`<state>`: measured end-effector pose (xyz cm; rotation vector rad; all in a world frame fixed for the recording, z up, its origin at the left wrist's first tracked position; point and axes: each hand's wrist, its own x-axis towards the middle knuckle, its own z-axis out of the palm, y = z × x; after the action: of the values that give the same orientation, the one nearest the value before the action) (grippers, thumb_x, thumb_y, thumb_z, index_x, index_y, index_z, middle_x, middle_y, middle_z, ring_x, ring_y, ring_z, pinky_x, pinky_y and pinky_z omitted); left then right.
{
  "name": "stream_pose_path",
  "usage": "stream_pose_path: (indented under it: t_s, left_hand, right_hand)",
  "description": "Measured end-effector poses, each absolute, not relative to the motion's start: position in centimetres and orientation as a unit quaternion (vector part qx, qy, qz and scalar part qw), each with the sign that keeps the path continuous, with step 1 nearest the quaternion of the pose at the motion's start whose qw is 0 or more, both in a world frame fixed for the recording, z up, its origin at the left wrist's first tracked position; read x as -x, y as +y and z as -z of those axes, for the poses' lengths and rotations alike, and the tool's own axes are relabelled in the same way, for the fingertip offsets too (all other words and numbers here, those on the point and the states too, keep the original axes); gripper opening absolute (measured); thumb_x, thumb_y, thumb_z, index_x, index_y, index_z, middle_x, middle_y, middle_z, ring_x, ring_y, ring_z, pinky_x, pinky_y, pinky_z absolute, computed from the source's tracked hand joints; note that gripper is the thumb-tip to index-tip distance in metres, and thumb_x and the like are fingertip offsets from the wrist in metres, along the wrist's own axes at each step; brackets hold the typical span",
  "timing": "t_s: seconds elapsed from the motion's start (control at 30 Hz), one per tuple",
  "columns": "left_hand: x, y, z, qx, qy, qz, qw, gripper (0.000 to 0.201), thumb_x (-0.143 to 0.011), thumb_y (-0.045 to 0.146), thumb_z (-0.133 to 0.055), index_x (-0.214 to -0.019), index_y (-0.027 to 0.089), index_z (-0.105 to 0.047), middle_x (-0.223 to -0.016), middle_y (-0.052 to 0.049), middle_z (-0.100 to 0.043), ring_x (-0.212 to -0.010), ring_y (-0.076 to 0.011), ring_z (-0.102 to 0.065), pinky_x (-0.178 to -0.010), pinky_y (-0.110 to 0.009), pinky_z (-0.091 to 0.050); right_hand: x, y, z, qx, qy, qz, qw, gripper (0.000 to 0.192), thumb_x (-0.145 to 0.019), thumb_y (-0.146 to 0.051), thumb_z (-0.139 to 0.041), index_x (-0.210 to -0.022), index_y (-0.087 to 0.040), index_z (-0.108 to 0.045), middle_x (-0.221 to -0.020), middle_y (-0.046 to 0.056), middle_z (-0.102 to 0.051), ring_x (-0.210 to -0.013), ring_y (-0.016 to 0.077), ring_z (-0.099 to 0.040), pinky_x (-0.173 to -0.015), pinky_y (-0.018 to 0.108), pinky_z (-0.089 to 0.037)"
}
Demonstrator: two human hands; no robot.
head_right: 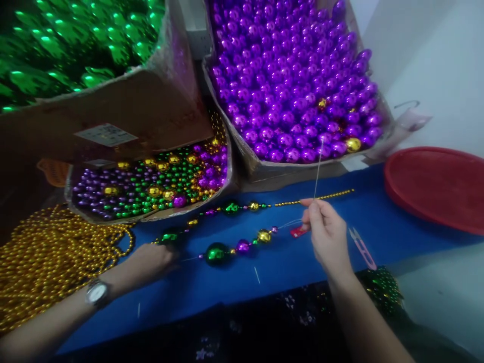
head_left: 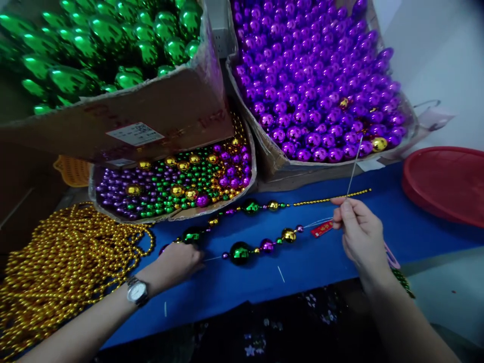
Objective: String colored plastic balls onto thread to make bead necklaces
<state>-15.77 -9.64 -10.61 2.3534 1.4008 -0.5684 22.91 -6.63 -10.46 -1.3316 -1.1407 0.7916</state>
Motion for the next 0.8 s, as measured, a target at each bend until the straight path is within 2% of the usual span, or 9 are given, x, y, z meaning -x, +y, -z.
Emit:
stream_pose_path:
  t_s: [0.1,0.17,0.3,0.4,0.47,0.53,0.6,0.67,0.8]
  left_hand:
    - [16.7,-9.6,9.8,-0.818,0.489,0.289,0.091,0.017,-0.077,0.029,-0.059,-0.079,0.014,-0.067,-0.078,-0.014,-0.066,-0.068,-0.0295,-0.064,-0.058,-0.037,-0.048]
    - [15.7,-9.7,8.7,-0.826,0.487,0.272,0.078,0.022,-0.076,0.034,-0.061,-0.083,0.014,-0.066,-0.083,-0.014,-0.066,-0.073,-0.0302,-0.064,-0.06,-0.039,-0.049]
    - [9.6,-9.7,7.9,-0.869,0.475,0.083,0.109,0.034,-0.09,0.042,-0.04,-0.098,0.016,-0.06,-0.088,-0.011,-0.064,-0.078,-0.0253,-0.061,-0.066,-0.038,-0.051]
    - [3.5,-9.2,9.5,-0.882,0.433,-0.093,0.159,0.047,-0.09,0.044,-0.04,-0.128,0.016,-0.042,-0.116,-0.013,-0.057,-0.102,-0.0245,-0.054,-0.084,-0.039,-0.048]
    - [0.1,-8.6,11.1,-0.884,0.402,-0.157,0.181,0.058,-0.086,0.049,-0.046,-0.135,0.019,-0.033,-0.129,-0.014,-0.048,-0.113,-0.0259,-0.048,-0.091,-0.041,-0.044]
    - [-1.9,-8.0,12.5,-0.89,0.38,-0.159,0.194,0.045,-0.089,0.046,-0.043,-0.128,0.024,-0.041,-0.122,-0.01,-0.053,-0.109,-0.024,-0.051,-0.093,-0.041,-0.042]
    - [-2.4,-7.7,13.4,-0.895,0.379,-0.124,0.197,0.03,-0.092,0.039,-0.038,-0.115,0.024,-0.051,-0.103,-0.007,-0.061,-0.094,-0.0205,-0.058,-0.086,-0.038,-0.044]
    - [-1.8,-7.7,13.7,-0.897,0.392,-0.084,0.185,0.026,-0.094,0.036,-0.035,-0.105,0.022,-0.054,-0.088,-0.005,-0.062,-0.081,-0.0184,-0.059,-0.077,-0.033,-0.047]
    - [0.4,-8.4,13.7,-0.889,0.434,-0.04,0.141,0.025,-0.093,0.037,-0.035,-0.097,0.021,-0.053,-0.085,-0.005,-0.06,-0.076,-0.0193,-0.058,-0.064,-0.03,-0.047]
  right_hand:
    - [-21.9,-7.4,10.5,0.561,-0.509,-0.367,0.54,0.021,-0.092,-0.036,-0.048,-0.096,-0.021,-0.063,-0.066,-0.003,-0.051,-0.054,0.0085,-0.049,-0.049,0.021,-0.041]
    - [-21.2,-7.8,10.4,0.562,-0.53,-0.381,0.508,0.023,-0.093,-0.036,-0.046,-0.098,-0.022,-0.062,-0.065,-0.003,-0.052,-0.055,0.0092,-0.05,-0.052,0.022,-0.042]
    - [-20.1,-8.3,9.9,0.558,-0.547,-0.388,0.489,0.023,-0.094,-0.037,-0.044,-0.104,-0.023,-0.06,-0.066,-0.003,-0.054,-0.057,0.0102,-0.052,-0.055,0.024,-0.044]
    - [-19.4,-8.5,9.3,0.55,-0.549,-0.397,0.488,0.022,-0.094,-0.036,-0.045,-0.103,-0.023,-0.059,-0.067,-0.003,-0.054,-0.058,0.0097,-0.051,-0.055,0.023,-0.043]
    - [-19.1,-8.6,9.1,0.541,-0.543,-0.413,0.492,0.021,-0.094,-0.036,-0.045,-0.103,-0.022,-0.059,-0.066,-0.003,-0.053,-0.057,0.0092,-0.05,-0.055,0.022,-0.042]
    - [-19.3,-8.6,9.1,0.532,-0.525,-0.428,0.509,0.021,-0.093,-0.036,-0.046,-0.102,-0.022,-0.059,-0.064,-0.003,-0.051,-0.056,0.0086,-0.049,-0.054,0.022,-0.041]
    - [-20.1,-8.5,9.3,0.532,-0.492,-0.428,0.54,0.021,-0.092,-0.036,-0.049,-0.102,-0.021,-0.06,-0.063,-0.003,-0.05,-0.055,0.0079,-0.047,-0.052,0.02,-0.039]
    - [-21.4,-8.2,9.7,0.537,-0.445,-0.418,0.582,0.02,-0.09,-0.035,-0.054,-0.101,-0.02,-0.061,-0.063,-0.003,-0.049,-0.055,0.0068,-0.046,-0.05,0.018,-0.037]
    - [-23.9,-7.4,10.5,0.534,-0.351,-0.413,0.649,0.02,-0.084,-0.033,-0.062,-0.096,-0.018,-0.063,-0.063,-0.004,-0.048,-0.054,0.0052,-0.042,-0.047,0.014,-0.035]
